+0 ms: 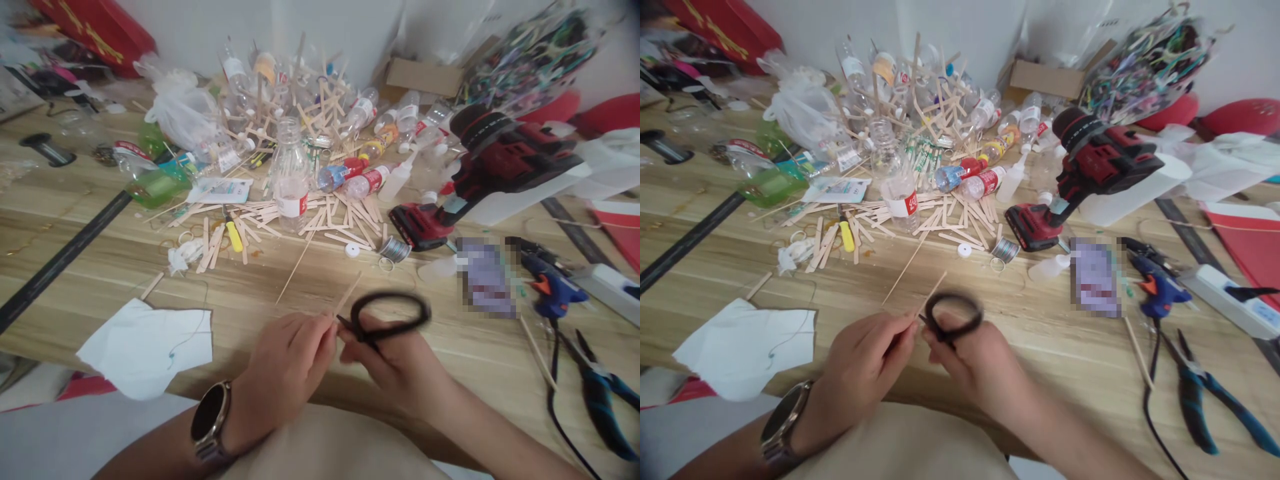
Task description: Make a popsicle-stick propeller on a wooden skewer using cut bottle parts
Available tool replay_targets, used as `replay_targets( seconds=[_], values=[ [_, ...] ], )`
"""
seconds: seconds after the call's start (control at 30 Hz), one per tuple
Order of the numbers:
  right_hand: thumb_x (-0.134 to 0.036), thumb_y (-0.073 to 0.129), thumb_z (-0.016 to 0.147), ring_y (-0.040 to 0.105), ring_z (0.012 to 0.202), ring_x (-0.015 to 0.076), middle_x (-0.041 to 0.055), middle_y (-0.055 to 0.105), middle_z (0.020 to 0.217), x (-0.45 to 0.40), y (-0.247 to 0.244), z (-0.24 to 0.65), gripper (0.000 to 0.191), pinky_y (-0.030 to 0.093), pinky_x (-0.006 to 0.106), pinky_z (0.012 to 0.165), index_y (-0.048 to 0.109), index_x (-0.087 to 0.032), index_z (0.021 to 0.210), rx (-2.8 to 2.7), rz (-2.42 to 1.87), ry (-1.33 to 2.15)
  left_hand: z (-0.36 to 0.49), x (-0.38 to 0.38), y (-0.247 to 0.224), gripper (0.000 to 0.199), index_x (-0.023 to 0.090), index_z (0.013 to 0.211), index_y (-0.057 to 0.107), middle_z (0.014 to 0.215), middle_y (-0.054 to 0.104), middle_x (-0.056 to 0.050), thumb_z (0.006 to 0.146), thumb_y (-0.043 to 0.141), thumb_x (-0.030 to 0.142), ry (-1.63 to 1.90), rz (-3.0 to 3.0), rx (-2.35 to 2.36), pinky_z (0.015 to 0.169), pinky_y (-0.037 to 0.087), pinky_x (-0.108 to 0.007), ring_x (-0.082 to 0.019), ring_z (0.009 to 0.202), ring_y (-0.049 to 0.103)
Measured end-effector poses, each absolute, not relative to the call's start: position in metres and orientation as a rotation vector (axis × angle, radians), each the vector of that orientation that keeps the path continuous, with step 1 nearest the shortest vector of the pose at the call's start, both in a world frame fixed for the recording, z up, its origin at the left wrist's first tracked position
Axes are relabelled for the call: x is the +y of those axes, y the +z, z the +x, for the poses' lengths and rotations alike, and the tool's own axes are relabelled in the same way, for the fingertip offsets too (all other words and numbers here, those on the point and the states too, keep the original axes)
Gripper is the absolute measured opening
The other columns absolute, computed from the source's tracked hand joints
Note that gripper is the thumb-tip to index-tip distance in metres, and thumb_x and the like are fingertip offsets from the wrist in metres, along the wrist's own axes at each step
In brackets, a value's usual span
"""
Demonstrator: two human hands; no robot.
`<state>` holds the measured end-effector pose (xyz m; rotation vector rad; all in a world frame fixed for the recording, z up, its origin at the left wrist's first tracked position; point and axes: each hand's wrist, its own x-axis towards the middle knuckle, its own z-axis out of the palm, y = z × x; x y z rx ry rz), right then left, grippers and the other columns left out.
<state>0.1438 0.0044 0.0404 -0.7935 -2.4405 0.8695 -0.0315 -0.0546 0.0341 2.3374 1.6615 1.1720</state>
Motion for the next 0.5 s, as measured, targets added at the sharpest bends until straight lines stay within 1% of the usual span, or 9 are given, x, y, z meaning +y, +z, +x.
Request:
replay_targets(
  seconds=[0.07, 0.1, 0.13, 0.2, 0.27, 0.4, 0.5],
  values=[
    [-0.020, 0.036, 0.101, 0.063, 0.055, 0.0143, 0.0052, 0.071, 0.068, 0.007, 0.036, 0.147, 0.035, 0.044, 0.025, 0.050, 0.069, -0.013, 0.093, -2.553, -0.727, 0.303, -0.031, -0.055, 0.033, 0.020, 0.014, 0.089, 0.062, 0.070, 0.071, -0.003, 0.096, 0.044, 0.017, 1.150, 2.255, 1.671, 0.058, 0.049, -0.025, -0.015, 0.060, 0.066],
    [-0.016, 0.035, 0.100, 0.063, 0.055, 0.0152, 0.0060, 0.071, 0.069, 0.008, 0.034, 0.148, 0.033, 0.043, 0.026, 0.050, 0.067, -0.011, 0.100, -2.591, -0.678, 0.114, -0.030, -0.055, 0.033, 0.020, 0.015, 0.086, 0.063, 0.068, 0.071, -0.003, 0.095, 0.046, 0.018, 1.127, 2.182, 1.681, 0.056, 0.048, -0.025, -0.015, 0.059, 0.065],
    [-0.014, 0.034, 0.099, 0.063, 0.055, 0.0153, 0.0058, 0.071, 0.069, 0.009, 0.032, 0.149, 0.033, 0.043, 0.027, 0.050, 0.066, -0.010, 0.102, -2.614, -0.652, 0.021, -0.030, -0.054, 0.033, 0.019, 0.016, 0.083, 0.063, 0.066, 0.070, -0.001, 0.094, 0.048, 0.020, 1.108, 2.084, 1.690, 0.054, 0.046, -0.023, -0.014, 0.056, 0.063],
    [-0.012, 0.035, 0.099, 0.062, 0.052, 0.0134, 0.0024, 0.070, 0.064, 0.010, 0.030, 0.148, 0.030, 0.042, 0.026, 0.049, 0.065, -0.011, 0.098, -2.598, -0.687, 0.037, -0.028, -0.053, 0.033, 0.019, 0.018, 0.080, 0.064, 0.062, 0.067, 0.002, 0.092, 0.051, 0.021, 1.090, 1.860, 1.687, 0.052, 0.043, -0.020, -0.011, 0.053, 0.060],
    [-0.013, 0.035, 0.099, 0.062, 0.050, 0.0123, 0.0000, 0.068, 0.062, 0.008, 0.031, 0.146, 0.030, 0.041, 0.025, 0.048, 0.064, -0.013, 0.095, -2.569, -0.741, 0.082, -0.027, -0.049, 0.031, 0.017, 0.019, 0.083, 0.066, 0.060, 0.065, 0.004, 0.092, 0.052, 0.024, 1.097, 1.680, 1.688, 0.052, 0.041, -0.019, -0.010, 0.053, 0.058],
    [-0.012, 0.030, 0.100, 0.065, 0.053, 0.0139, 0.0023, 0.071, 0.064, -0.001, 0.033, 0.147, 0.034, 0.044, 0.027, 0.049, 0.064, -0.009, 0.099, -2.568, -0.730, -0.028, -0.035, -0.038, 0.028, 0.021, 0.019, 0.093, 0.069, 0.057, 0.059, 0.005, 0.091, 0.052, 0.032, 1.151, 1.364, 1.859, 0.050, 0.037, -0.020, -0.010, 0.050, 0.051],
    [-0.012, 0.036, 0.099, 0.064, 0.052, 0.0124, 0.0018, 0.071, 0.065, -0.006, 0.033, 0.150, 0.030, 0.045, 0.025, 0.050, 0.066, -0.011, 0.099, -2.507, -0.774, 0.040, -0.041, -0.032, 0.028, 0.025, 0.017, 0.089, 0.067, 0.049, 0.050, 0.007, 0.088, 0.056, 0.039, 1.156, 1.051, 1.708, 0.045, 0.033, -0.020, -0.009, 0.045, 0.045]
  ],
)
